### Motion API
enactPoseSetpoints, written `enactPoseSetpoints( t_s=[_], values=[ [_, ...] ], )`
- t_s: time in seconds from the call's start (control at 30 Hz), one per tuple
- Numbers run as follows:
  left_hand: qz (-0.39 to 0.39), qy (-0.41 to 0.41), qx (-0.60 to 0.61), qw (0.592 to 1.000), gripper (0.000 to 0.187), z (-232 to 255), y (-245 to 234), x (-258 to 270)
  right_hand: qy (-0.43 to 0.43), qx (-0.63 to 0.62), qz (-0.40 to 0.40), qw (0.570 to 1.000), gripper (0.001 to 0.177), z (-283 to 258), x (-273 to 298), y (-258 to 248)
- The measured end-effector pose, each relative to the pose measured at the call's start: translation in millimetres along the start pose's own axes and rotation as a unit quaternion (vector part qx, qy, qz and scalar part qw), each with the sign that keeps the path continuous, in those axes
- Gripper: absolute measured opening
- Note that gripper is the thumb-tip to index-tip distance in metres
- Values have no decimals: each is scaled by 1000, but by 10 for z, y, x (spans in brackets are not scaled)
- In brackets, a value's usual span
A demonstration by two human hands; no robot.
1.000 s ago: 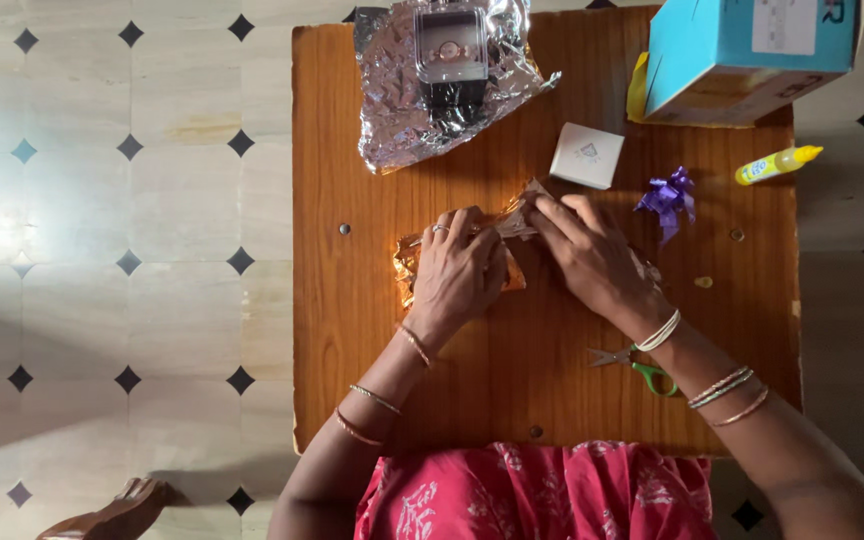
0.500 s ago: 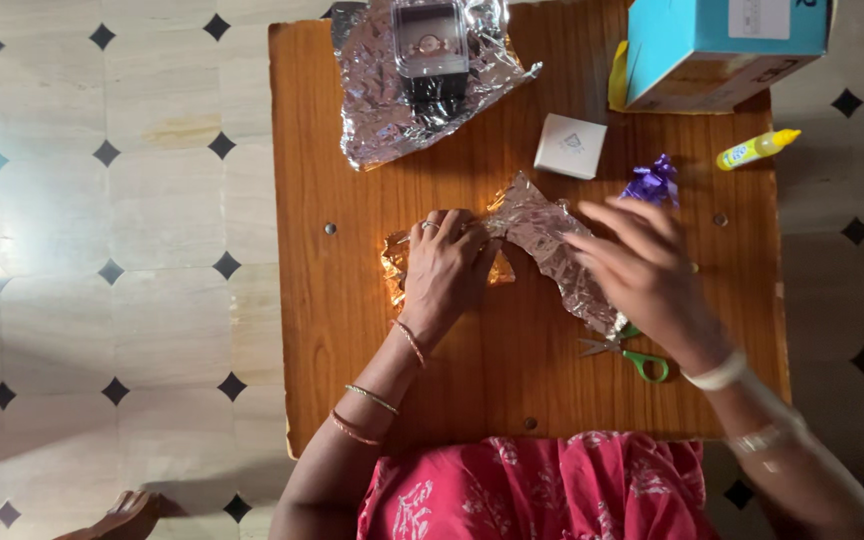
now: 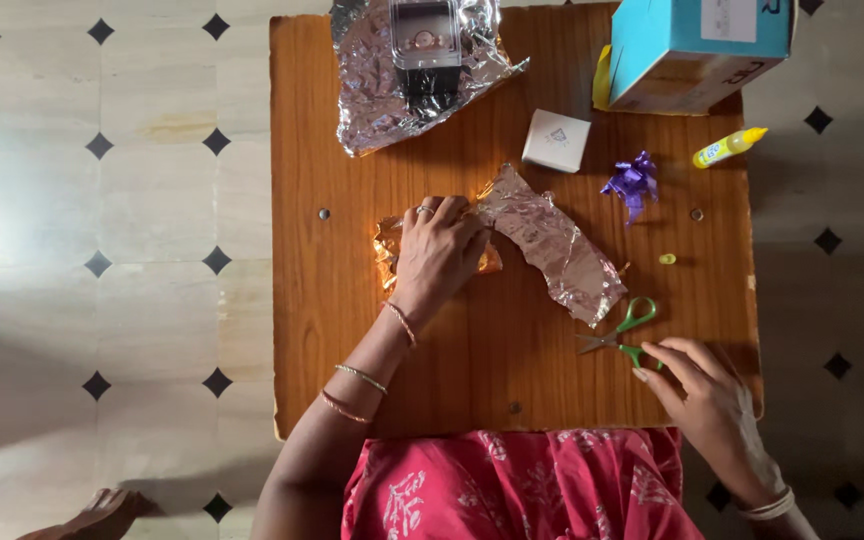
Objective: The person wraps a small rectangular object in gold foil paper on a wooden table. They fold the paper around the object, apply glue from a yellow tube to seal edges, and use green-handled scissors to trim excess foil. The wrapped item remains on the table at the end.
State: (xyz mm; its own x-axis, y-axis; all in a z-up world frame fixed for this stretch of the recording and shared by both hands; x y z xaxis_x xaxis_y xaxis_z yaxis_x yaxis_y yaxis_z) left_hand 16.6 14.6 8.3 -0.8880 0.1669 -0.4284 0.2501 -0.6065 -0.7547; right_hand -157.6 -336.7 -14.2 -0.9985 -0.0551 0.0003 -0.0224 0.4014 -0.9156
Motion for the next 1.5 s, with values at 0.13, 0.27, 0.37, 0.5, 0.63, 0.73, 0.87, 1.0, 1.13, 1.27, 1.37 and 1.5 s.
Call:
enactPoseSetpoints(
  t_s=[0.13,0.27,0.37,0.5,0.63,0.73,0.87,1.0,1.13,1.27,1.37,1.5],
  values=[
    [-5,4,-4,1000,19,-30,8,26,-55,32,56,996,40,18,-46,-110],
    [18,26,-5,1000,18,-36,30,57,-172,68,104,977,58,0,-127,-171],
    [30,42,-15,999,26,-33,35,37,-151,80,55,984,48,-34,-181,-181],
    [-3,12,5,1000,16,-28,53,60,-138,137,36,980,38,6,-331,-240],
    [-3,15,-2,1000,17,-15,32,51,-136,88,25,987,33,-10,-449,-234],
    [11,24,-3,1000,16,-12,5,57,-172,85,-6,981,41,-85,-426,-242],
    [-3,16,7,1000,15,-16,24,49,-87,92,-79,989,48,-60,-351,-285],
    [30,36,1,999,15,-3,-12,30,-100,112,-55,987,48,-34,-299,-266],
    [43,85,-25,995,20,24,-1,74,-46,92,-56,993,43,60,-183,-251],
    [16,111,-71,991,13,30,24,94,-90,45,-33,994,48,82,-153,-295],
    [21,117,-70,990,13,34,45,108,-128,92,-13,987,50,64,-135,-265],
    [14,118,-85,989,16,36,52,100,-60,75,-15,995,43,53,-129,-178]
  ],
)
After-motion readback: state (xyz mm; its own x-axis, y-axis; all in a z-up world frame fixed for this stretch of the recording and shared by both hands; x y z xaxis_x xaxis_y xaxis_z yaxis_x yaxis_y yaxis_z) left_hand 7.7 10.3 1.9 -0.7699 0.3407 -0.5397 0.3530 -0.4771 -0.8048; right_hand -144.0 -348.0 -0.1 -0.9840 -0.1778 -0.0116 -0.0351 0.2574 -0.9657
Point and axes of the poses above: each hand's wrist, its own x-axis away from the middle knuckle, its own y-axis out of the palm, z = x × y, the point moved 2 cm from there along -x, towards the middle knuckle, and after that the axes turned 11 degrees about z, right-handed, at the moved point
